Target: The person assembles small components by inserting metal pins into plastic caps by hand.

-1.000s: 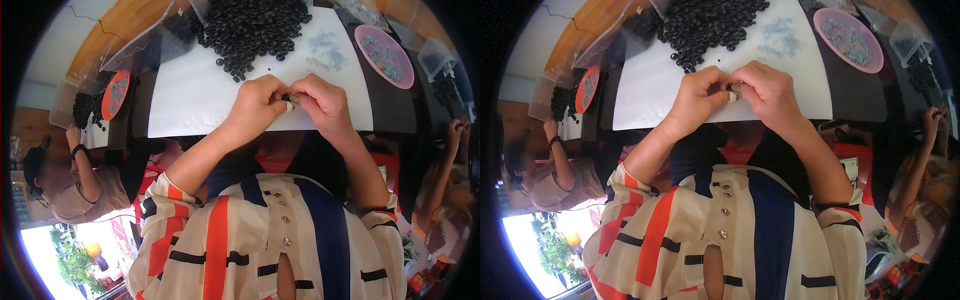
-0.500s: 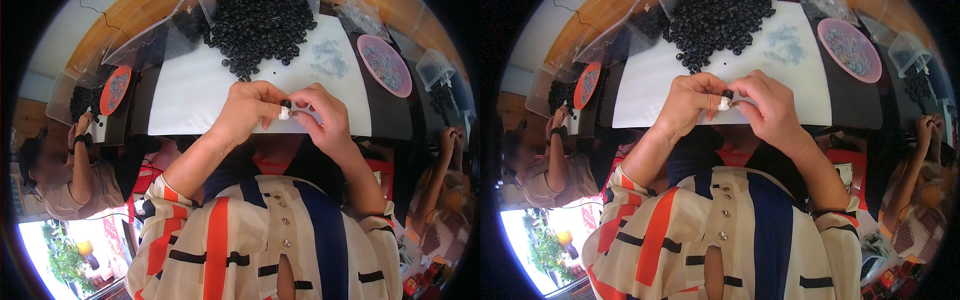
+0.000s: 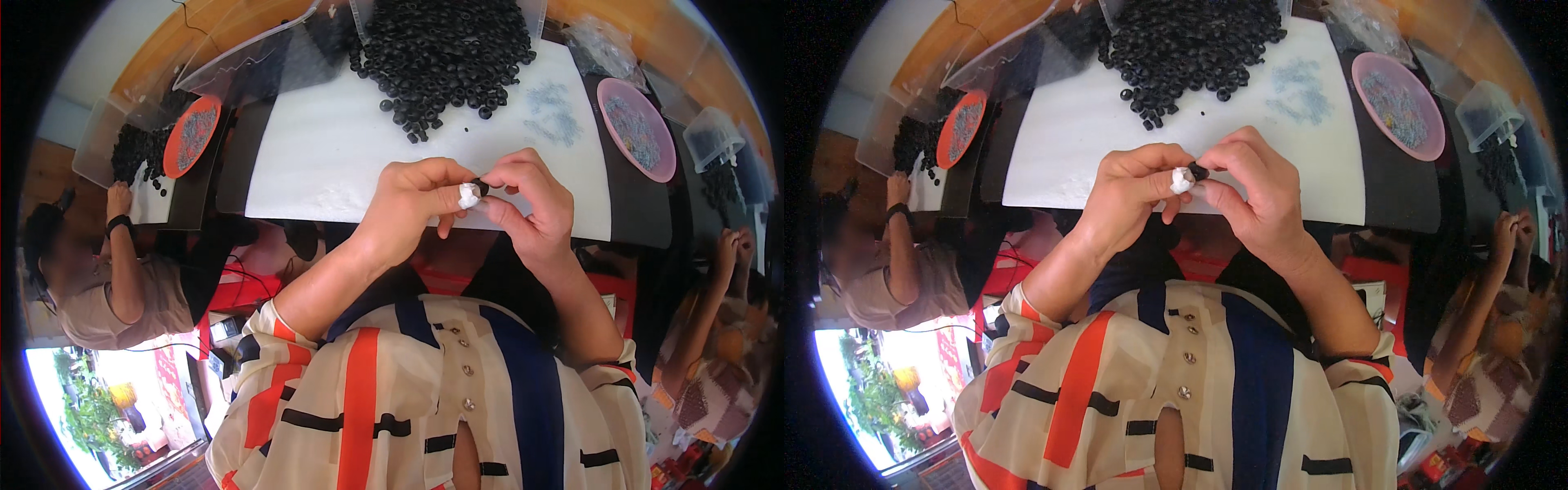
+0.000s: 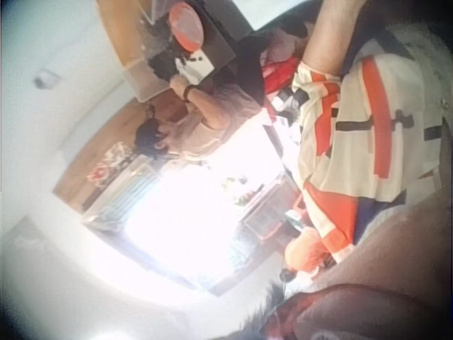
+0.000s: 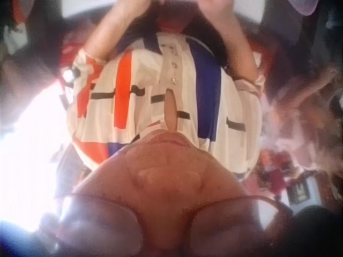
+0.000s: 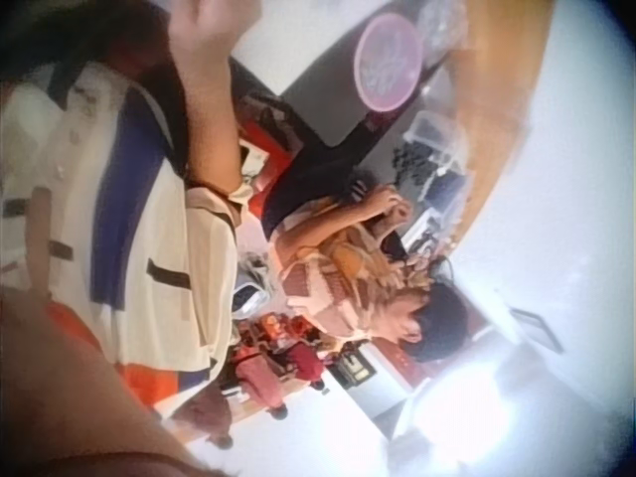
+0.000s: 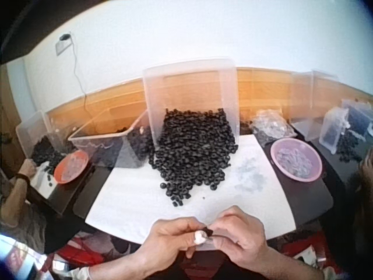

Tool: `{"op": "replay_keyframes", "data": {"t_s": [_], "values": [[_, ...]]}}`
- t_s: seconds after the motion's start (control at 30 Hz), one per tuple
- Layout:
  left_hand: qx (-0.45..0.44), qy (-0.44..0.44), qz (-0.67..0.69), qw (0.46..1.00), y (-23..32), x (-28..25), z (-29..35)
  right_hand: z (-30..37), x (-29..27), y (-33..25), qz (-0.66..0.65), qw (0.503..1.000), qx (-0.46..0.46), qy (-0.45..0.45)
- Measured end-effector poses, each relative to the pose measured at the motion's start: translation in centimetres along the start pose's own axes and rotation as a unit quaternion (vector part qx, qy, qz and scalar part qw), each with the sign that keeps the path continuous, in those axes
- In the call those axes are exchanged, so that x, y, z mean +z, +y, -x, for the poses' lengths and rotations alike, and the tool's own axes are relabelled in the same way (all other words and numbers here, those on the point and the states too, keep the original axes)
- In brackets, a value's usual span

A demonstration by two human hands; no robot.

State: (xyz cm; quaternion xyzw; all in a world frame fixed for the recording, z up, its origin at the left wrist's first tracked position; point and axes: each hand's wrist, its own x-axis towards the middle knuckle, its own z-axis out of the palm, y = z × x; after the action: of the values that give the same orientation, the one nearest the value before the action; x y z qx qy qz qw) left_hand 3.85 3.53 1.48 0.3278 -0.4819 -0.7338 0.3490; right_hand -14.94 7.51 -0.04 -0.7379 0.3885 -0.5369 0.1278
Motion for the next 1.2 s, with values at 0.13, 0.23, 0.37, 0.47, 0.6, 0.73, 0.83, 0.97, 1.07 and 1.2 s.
{"op": "replay_keyframes", "data": {"t_s": [0.13,0.23,0.37,0.47,0.6,0.73,0.83,0.97,1.07,1.2], "values": [[0.04,-0.01,-0.072,0.997,-0.5,-1.5,0.0,-0.2,2.0,-0.1,0.076,0.995,-0.056,0.017],[0.067,0.017,-0.151,0.986,-0.7,-2.3,0.1,-0.8,2.4,0.3,0.086,0.995,-0.052,-0.028],[0.039,0.067,-0.119,0.99,-0.7,-3.5,0.1,-4.0,1.6,1.6,0.061,0.992,0.047,-0.098],[0.049,0.064,-0.103,0.991,-0.8,-3.2,-0.3,-6.2,2.2,3.6,0.216,0.969,0.066,-0.098],[0.053,0.069,-0.124,0.988,-0.9,-3.0,-0.4,-7.4,4.7,5.2,0.406,0.901,0.014,-0.152],[0.063,0.075,-0.135,0.986,-1.0,-3.1,-0.1,-7.4,5.8,5.8,0.43,0.888,-0.023,-0.162],[0.072,0.076,-0.128,0.986,-1.2,-3.1,-0.1,-7.4,6.0,5.7,0.426,0.89,-0.065,-0.149],[0.08,0.084,-0.104,0.988,-1.4,-3.0,-0.2,-7.2,5.1,5.3,0.396,0.902,-0.072,-0.153],[0.066,0.09,-0.097,0.989,-1.1,-3.1,0.2,-6.9,2.5,3.2,0.373,0.911,-0.058,-0.164],[0.066,0.087,-0.144,0.984,-0.8,-2.2,0.0,-4.3,1.1,2.9,0.416,0.885,-0.027,-0.208]]}}
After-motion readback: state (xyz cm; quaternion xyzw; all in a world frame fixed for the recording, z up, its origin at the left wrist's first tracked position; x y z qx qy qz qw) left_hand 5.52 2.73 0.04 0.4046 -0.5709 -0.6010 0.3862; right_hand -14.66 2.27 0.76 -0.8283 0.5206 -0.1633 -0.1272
